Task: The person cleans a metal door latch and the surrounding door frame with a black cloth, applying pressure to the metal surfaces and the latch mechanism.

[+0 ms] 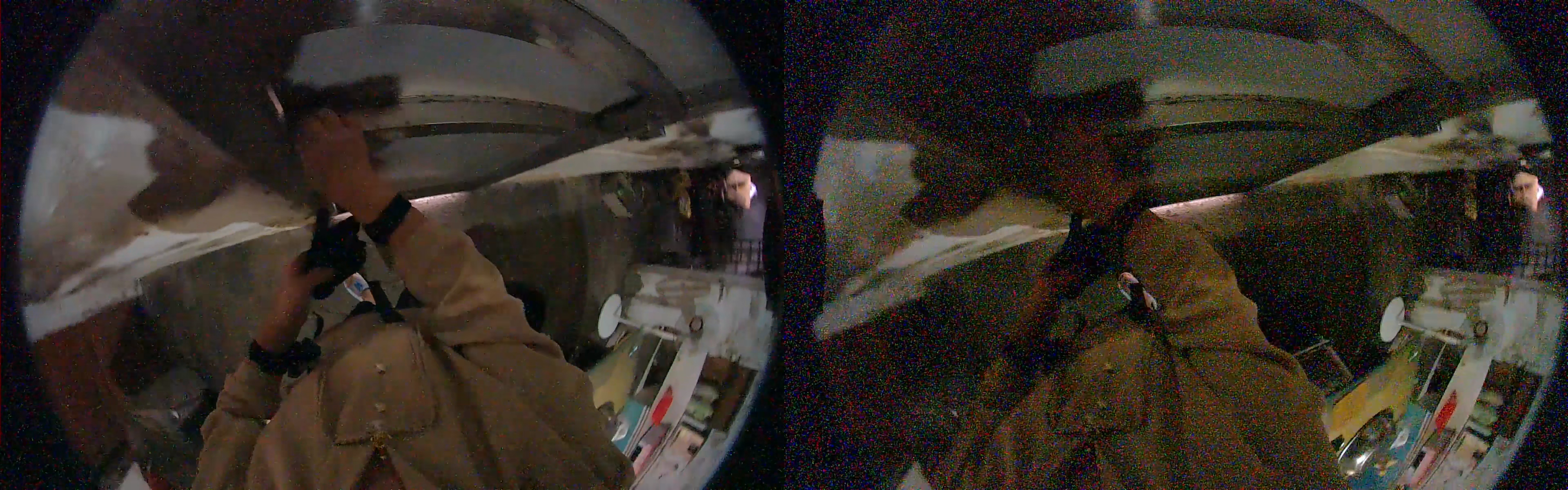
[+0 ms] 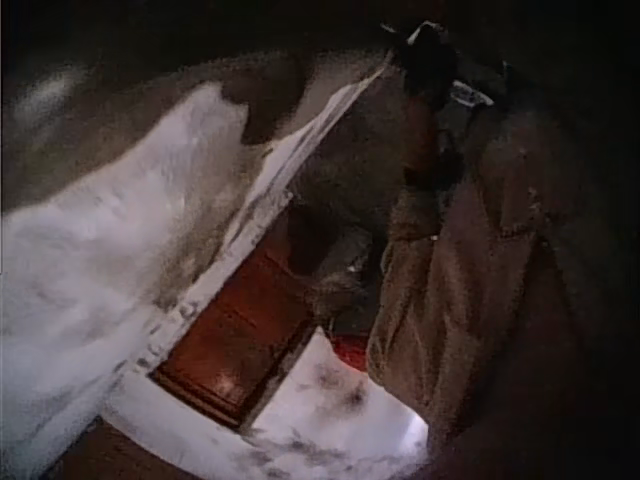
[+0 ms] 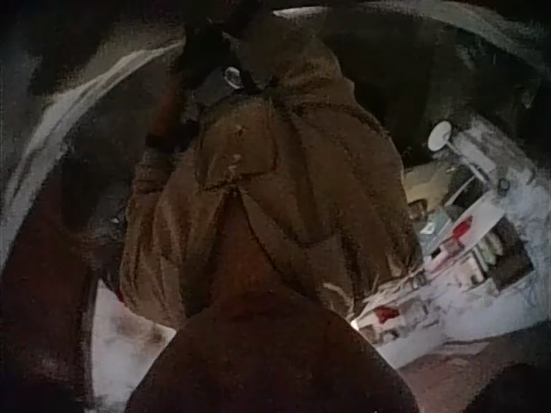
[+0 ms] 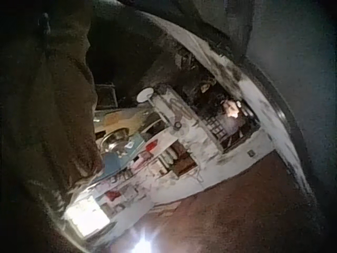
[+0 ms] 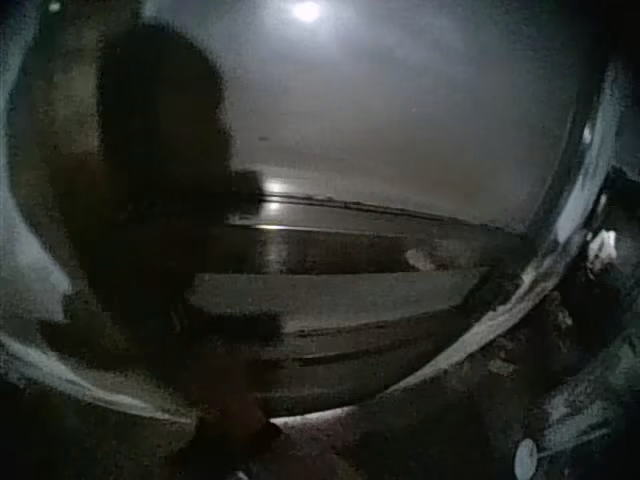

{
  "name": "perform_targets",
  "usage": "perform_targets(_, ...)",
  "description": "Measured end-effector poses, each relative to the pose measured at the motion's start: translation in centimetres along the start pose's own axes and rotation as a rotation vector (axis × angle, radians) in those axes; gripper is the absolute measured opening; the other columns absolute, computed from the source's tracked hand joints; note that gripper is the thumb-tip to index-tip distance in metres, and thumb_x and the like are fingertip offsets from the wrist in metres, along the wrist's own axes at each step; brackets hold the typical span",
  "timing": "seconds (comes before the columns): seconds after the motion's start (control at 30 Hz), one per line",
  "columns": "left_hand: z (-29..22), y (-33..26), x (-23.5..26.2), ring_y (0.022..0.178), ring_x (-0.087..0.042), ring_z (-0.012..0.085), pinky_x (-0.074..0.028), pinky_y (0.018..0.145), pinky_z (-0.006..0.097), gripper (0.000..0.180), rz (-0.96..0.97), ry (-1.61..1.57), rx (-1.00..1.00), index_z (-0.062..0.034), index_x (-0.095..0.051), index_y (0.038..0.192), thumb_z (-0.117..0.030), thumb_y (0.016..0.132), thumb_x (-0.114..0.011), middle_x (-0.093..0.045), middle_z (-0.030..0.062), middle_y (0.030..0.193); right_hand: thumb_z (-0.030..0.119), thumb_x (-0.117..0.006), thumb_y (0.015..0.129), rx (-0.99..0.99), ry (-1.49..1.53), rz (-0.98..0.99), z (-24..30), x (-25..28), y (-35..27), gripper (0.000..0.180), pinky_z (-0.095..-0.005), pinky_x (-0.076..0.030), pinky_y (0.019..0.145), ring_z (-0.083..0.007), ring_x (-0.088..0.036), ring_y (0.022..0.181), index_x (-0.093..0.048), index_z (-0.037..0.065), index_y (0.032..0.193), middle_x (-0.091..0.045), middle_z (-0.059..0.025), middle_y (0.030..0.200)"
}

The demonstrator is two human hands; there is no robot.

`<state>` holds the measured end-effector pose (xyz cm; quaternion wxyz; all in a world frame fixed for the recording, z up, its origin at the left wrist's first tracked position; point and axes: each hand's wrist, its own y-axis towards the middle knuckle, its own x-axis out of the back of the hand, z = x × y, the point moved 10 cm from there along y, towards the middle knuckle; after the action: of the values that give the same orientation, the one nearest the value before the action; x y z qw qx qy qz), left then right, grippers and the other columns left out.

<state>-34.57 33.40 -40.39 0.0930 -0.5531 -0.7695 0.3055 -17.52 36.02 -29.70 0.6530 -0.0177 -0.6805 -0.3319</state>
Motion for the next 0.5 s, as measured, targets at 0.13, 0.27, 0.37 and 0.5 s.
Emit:
perform_targets(0.13,-1.0,0.5,-2.7,0.076,-0.052,0.0103,-0.042,0.068,0.023,0.042,0.091,0.002,0.042,-0.0018,-0.053,0.113,-0.015,0.074,-0.061,-0.059,0.0029,0.091,0.019,-0.053,0.074,-0.175,-0.088,0.010,-5.6,3.9,-2.7,0.032,-0.0462,-0.040,0.083,-0.0278,-0.048,0.105,-0.060,0.015,0.104,-0.056,-0.0057,0.109)
perform_targets(0.27,-1.6,2.6,-3.8,0.082,-0.055,0.0123,-0.043,0.074,0.025,0.046,0.139,0.104,0.034,-0.0017,-0.051,0.116,-0.015,0.074,-0.062,-0.059,0.0044,0.097,0.009,-0.055,0.071,-0.294,-0.368,0.028,-19.7,5.8,-8.5,0.045,-0.0457,-0.039,0.084,-0.0282,-0.047,0.108,-0.054,0.018,0.115,-0.053,-0.0046,0.116)
perform_targets(0.37,-2.0,3.5,-4.2,0.087,-0.055,0.0148,-0.044,0.077,0.027,0.050,0.172,0.212,0.000,-0.0016,-0.050,0.118,-0.016,0.072,-0.064,-0.059,0.0065,0.101,0.006,-0.055,0.069,-0.493,-0.476,0.001,-26.2,8.5,-11.8,0.049,-0.0465,-0.039,0.084,-0.0292,-0.046,0.109,-0.055,0.020,0.115,-0.052,-0.0016,0.118)
perform_targets(0.5,-4.0,3.2,-2.3,0.092,-0.055,0.0171,-0.043,0.082,0.029,0.054,0.103,0.431,-0.089,-0.0008,-0.048,0.119,-0.017,0.070,-0.065,-0.059,0.0089,0.102,0.005,-0.055,0.067,-0.579,-0.458,-0.117,-27.3,8.9,-12.4,0.050,-0.0436,-0.040,0.084,-0.0293,-0.047,0.106,-0.056,0.018,0.114,-0.053,-0.0070,0.116)
